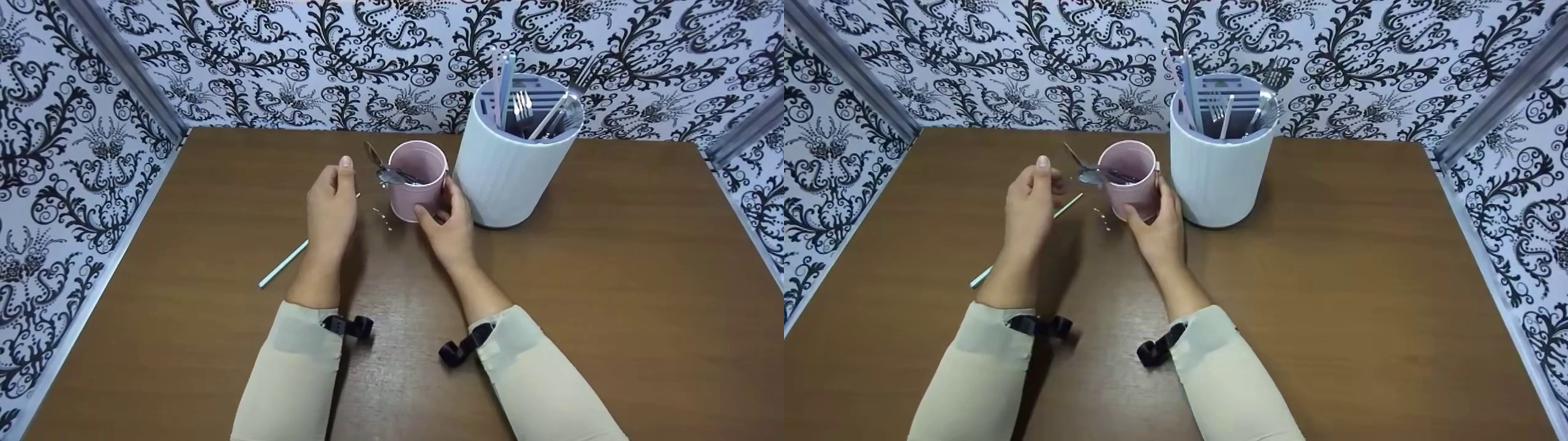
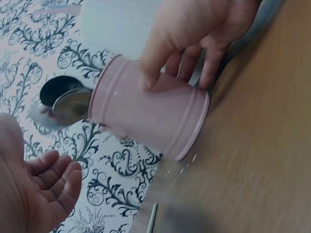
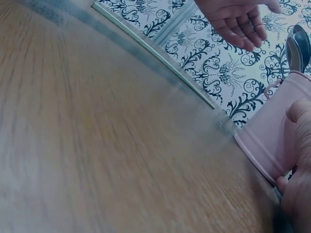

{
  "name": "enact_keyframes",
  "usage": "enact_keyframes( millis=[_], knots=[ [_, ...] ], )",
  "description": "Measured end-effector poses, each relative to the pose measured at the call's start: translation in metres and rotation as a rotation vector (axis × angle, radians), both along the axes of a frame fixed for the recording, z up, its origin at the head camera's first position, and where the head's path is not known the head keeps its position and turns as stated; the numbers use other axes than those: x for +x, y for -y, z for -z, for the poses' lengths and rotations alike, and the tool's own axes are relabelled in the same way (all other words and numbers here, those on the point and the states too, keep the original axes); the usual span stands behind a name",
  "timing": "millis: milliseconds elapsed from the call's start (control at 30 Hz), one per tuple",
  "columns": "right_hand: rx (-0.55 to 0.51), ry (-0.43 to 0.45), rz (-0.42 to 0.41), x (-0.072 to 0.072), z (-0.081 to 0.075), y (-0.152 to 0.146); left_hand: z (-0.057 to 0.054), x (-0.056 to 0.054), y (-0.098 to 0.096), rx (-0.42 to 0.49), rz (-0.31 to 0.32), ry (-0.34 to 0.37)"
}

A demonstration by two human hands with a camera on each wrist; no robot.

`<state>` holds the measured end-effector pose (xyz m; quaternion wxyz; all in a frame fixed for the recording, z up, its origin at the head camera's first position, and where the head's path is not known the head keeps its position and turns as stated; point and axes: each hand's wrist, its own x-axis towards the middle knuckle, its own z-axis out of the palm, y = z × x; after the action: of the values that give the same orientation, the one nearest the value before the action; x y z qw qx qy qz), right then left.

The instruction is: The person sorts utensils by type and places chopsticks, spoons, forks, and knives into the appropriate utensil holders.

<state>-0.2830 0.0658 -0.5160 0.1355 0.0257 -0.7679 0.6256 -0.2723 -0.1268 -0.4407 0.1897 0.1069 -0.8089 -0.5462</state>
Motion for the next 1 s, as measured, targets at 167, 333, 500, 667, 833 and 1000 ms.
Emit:
enact_keyframes(
  millis=[167, 333, 500, 667, 833, 1000],
  knots=[
    [-0.001, 0.026, 0.026, 0.002, 0.000, -0.002, 0.000, 0.000, 0.010, -0.058, 0.033, 0.103],
    [0.020, 0.041, 0.059, 0.005, -0.003, -0.006, 0.000, 0.001, 0.018, -0.102, 0.052, 0.166],
    [0.016, 0.044, 0.074, 0.012, -0.008, -0.010, 0.002, 0.001, 0.024, -0.191, 0.066, 0.232],
    [-0.015, -0.006, 0.099, 0.021, -0.017, -0.016, 0.005, 0.001, 0.027, -0.313, 0.083, 0.282],
    [-0.092, -0.090, 0.122, 0.033, -0.029, -0.022, 0.008, 0.000, 0.031, -0.410, 0.111, 0.335],
    [-0.132, -0.201, 0.130, 0.048, -0.044, -0.030, 0.010, 0.004, 0.037, -0.452, 0.153, 0.395]
  ],
)
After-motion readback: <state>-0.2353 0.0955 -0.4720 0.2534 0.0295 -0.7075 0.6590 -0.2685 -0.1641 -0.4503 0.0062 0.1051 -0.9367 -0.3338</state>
